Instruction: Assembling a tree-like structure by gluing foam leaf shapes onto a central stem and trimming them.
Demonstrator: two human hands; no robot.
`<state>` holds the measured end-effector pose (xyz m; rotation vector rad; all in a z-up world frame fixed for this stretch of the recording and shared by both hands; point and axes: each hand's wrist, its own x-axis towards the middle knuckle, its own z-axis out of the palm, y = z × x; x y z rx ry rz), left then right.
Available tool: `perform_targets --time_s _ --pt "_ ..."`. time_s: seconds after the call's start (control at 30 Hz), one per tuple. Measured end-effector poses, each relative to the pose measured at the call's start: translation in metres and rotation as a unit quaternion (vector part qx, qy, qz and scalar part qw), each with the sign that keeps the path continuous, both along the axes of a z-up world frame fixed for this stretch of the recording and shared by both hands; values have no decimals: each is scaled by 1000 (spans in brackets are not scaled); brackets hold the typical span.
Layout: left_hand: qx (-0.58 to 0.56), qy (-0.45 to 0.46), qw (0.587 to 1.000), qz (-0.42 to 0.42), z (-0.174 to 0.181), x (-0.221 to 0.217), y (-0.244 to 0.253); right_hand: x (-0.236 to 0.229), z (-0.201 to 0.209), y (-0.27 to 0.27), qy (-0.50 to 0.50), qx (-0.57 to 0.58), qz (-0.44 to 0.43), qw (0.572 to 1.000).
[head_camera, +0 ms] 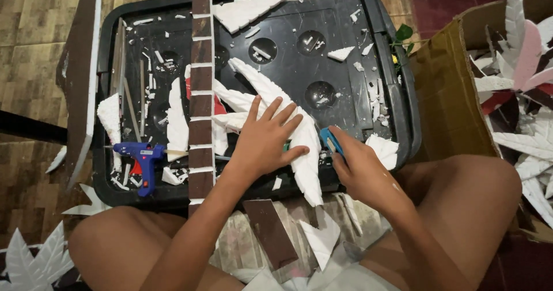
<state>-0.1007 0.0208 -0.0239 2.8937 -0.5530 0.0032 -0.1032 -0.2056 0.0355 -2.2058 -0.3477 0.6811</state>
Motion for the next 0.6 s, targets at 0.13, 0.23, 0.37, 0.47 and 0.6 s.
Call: perform_targets --time_s 0.13,0.23,0.37,0.47,0.6 --pt "8 14 1000 5 5 1 -2 5 -14 3 -24 -21 8 999" --pt "24 24 999 1 11 3 -2 6 -17 3 -22 -41 1 999" --pt "35 51 998 0 17 5 -2 8 -13 6 -11 -49 8 999" --pt "37 72 997 0 20 6 -1 8 -12 8 -14 -44 13 999" --pt "38 73 997 0 21 5 -1 10 -12 10 -27 -60 26 997"
